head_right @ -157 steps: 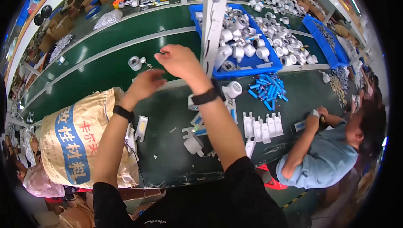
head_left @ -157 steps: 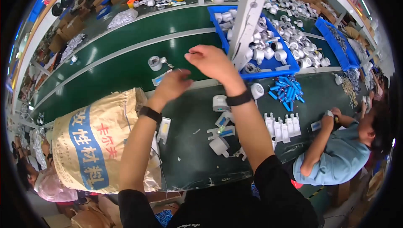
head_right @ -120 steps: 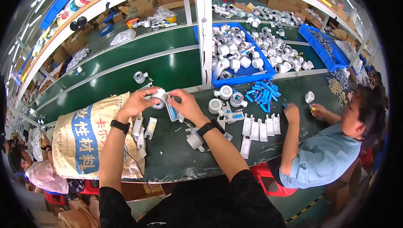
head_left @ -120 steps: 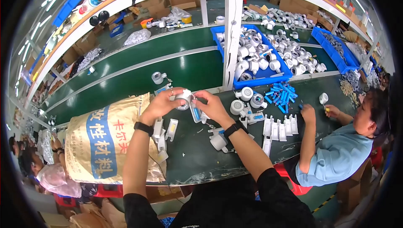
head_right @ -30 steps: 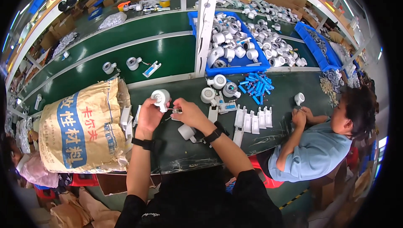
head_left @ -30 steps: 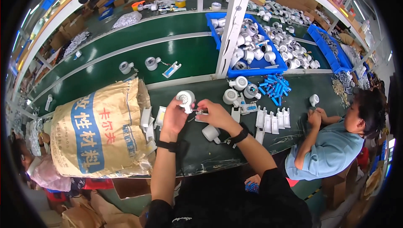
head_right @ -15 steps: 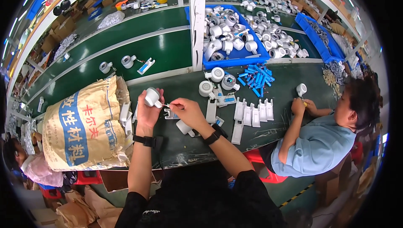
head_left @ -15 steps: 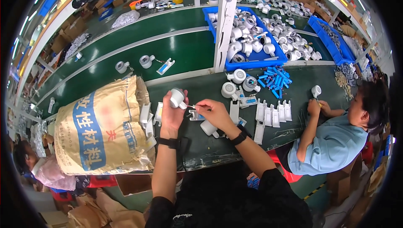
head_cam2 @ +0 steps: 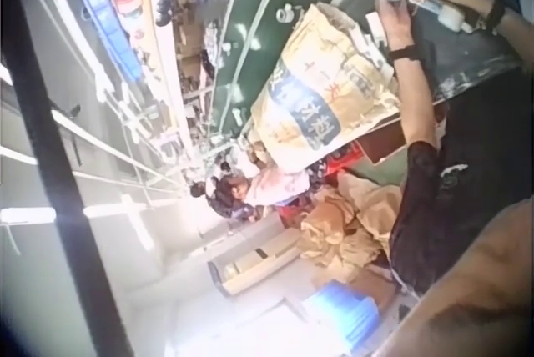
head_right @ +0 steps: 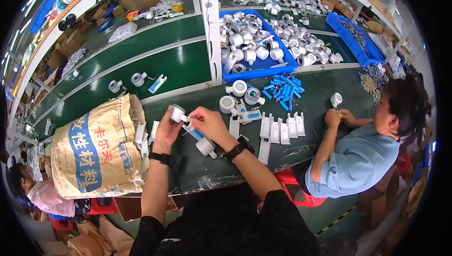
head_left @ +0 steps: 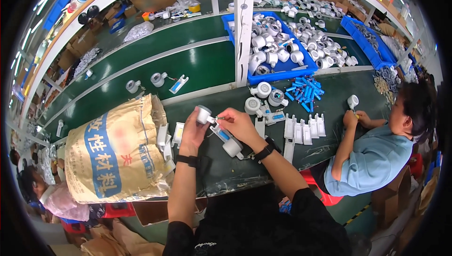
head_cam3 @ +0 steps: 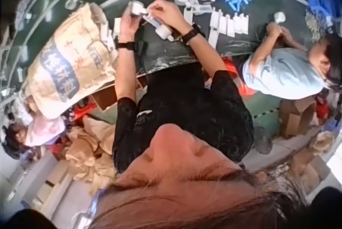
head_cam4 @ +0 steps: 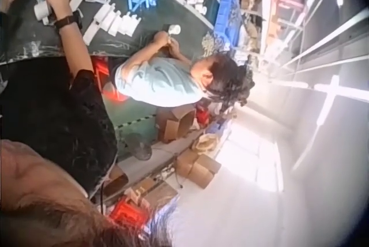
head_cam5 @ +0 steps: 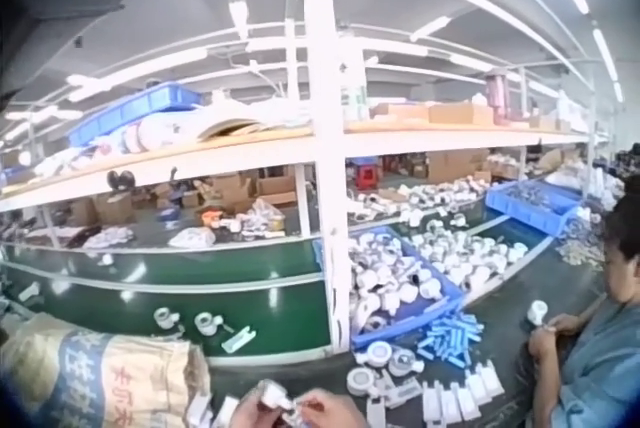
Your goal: Assembling white plastic housings and internal components on a production conveyor belt.
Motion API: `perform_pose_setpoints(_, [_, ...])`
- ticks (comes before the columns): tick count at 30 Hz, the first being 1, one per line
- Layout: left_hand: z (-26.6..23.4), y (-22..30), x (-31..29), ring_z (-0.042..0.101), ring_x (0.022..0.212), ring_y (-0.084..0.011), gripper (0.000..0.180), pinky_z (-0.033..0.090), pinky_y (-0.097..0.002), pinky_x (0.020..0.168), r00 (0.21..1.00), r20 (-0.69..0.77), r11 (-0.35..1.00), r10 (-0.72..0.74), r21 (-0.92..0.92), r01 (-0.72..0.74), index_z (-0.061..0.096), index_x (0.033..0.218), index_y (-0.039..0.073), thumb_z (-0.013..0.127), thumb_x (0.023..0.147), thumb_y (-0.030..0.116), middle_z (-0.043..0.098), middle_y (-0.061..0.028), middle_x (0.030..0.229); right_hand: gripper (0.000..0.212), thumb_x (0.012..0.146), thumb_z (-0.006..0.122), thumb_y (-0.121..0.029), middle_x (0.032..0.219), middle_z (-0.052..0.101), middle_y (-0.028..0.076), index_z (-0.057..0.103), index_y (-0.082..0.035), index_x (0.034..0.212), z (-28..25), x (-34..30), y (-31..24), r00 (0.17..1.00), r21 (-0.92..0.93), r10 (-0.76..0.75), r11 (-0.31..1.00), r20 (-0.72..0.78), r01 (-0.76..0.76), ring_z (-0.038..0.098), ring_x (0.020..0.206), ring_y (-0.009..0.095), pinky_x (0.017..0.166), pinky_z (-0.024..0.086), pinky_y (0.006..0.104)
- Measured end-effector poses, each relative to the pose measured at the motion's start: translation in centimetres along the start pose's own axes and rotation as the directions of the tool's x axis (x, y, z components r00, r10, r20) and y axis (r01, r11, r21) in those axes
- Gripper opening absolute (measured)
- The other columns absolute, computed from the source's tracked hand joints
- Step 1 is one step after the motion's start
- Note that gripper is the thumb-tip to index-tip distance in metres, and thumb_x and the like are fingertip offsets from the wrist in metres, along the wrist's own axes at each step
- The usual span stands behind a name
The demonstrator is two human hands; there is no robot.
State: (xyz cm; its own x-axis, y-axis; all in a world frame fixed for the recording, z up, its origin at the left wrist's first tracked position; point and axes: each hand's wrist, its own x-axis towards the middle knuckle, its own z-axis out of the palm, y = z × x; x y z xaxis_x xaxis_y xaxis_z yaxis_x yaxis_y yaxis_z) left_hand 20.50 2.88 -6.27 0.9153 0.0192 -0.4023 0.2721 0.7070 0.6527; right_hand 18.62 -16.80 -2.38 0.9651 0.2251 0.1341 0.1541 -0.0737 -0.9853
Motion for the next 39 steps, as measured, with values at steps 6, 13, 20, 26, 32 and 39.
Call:
perform_pose_setpoints(6, [0.4,1.0,0.9,0.064,0.104,-0.019,0.039,0.052,-0.0383,0.093,0.996,-0.028,0.928,0.085,0.365,-0.069,0.057,0.126,0.007,0.069,0.096,0.028,0.066,-0.0061,0.112,0.011,0.089,0.071,-0.01,0.077,0.073,0.01,0.067,-0.002,0.094,1.2,0.2,-0.2,1.0,-0.04,0.011,0.999,-0.025,-0.012,0.072,0.069,0.017,0.063,0.054,0.0301])
perform_pose_setpoints(13, [-2.0,1.8,1.8,0.061,0.089,-0.0131,0.042,0.05,-0.0276,0.079,0.952,0.172,0.466,0.253,0.841,-0.276,0.064,0.124,-0.003,0.071,0.094,0.025,0.068,-0.0063,0.1,0.014,0.085,0.073,-0.012,0.078,0.073,0.013,0.066,-0.002,0.092,2.4,0.3,1.1,0.998,-0.198,-0.054,0.979,-0.031,0.047,0.072,0.07,0.022,0.064,0.055,0.0322])
perform_pose_setpoints(20, [-1.4,4.5,-1.5,0.065,0.091,-0.0175,0.041,0.051,-0.0303,0.08,0.959,0.242,0.129,0.146,0.957,-0.261,0.064,0.124,0.0,0.07,0.093,0.026,0.07,-0.0125,0.105,0.014,0.084,0.072,-0.012,0.076,0.071,0.013,0.065,-0.002,0.089,3.3,-0.9,1.3,0.997,-0.324,-0.075,0.943,0.02,0.078,0.071,0.068,0.025,0.062,0.054,0.0343])
perform_pose_setpoints(26, [-1.6,6.1,-2.2,0.064,0.094,-0.0178,0.048,0.051,-0.0312,0.084,0.896,0.347,-0.057,0.275,0.937,-0.345,0.061,0.13,-0.001,0.07,0.094,0.029,0.069,-0.0151,0.108,0.013,0.082,0.07,-0.011,0.075,0.069,0.017,0.062,-0.002,0.085,3.3,-0.9,1.1,0.999,-0.235,-0.015,0.972,0.034,0.022,0.069,0.072,0.036,0.065,0.054,0.042])
perform_pose_setpoints(32, [-0.2,6.5,-2.1,0.067,0.104,-0.0286,0.067,0.051,-0.035,0.09,0.955,0.297,-0.088,0.014,0.951,-0.295,0.06,0.132,-0.001,0.08,0.081,0.037,0.068,-0.0191,0.114,0.01,0.083,0.069,-0.009,0.075,0.069,0.015,0.061,-0.003,0.086,3.7,-1.4,1.1,0.997,-0.315,-0.08,0.946,0.02,0.082,0.069,0.069,0.034,0.061,0.053,0.039])
perform_pose_setpoints(39, [-1.2,7.6,-2.0,0.063,0.115,-0.0231,0.066,0.052,-0.0355,0.094,0.922,0.37,0.143,-0.115,0.925,-0.353,0.052,0.133,-0.002,0.083,0.075,0.008,0.066,-0.0145,0.121,0.007,0.082,0.065,-0.006,0.075,0.067,0.015,0.059,-0.005,0.085,4.8,-2.2,1.2,0.988,-0.312,-0.151,0.939,0.009,0.146,0.066,0.072,0.038,0.064,0.052,0.0453])
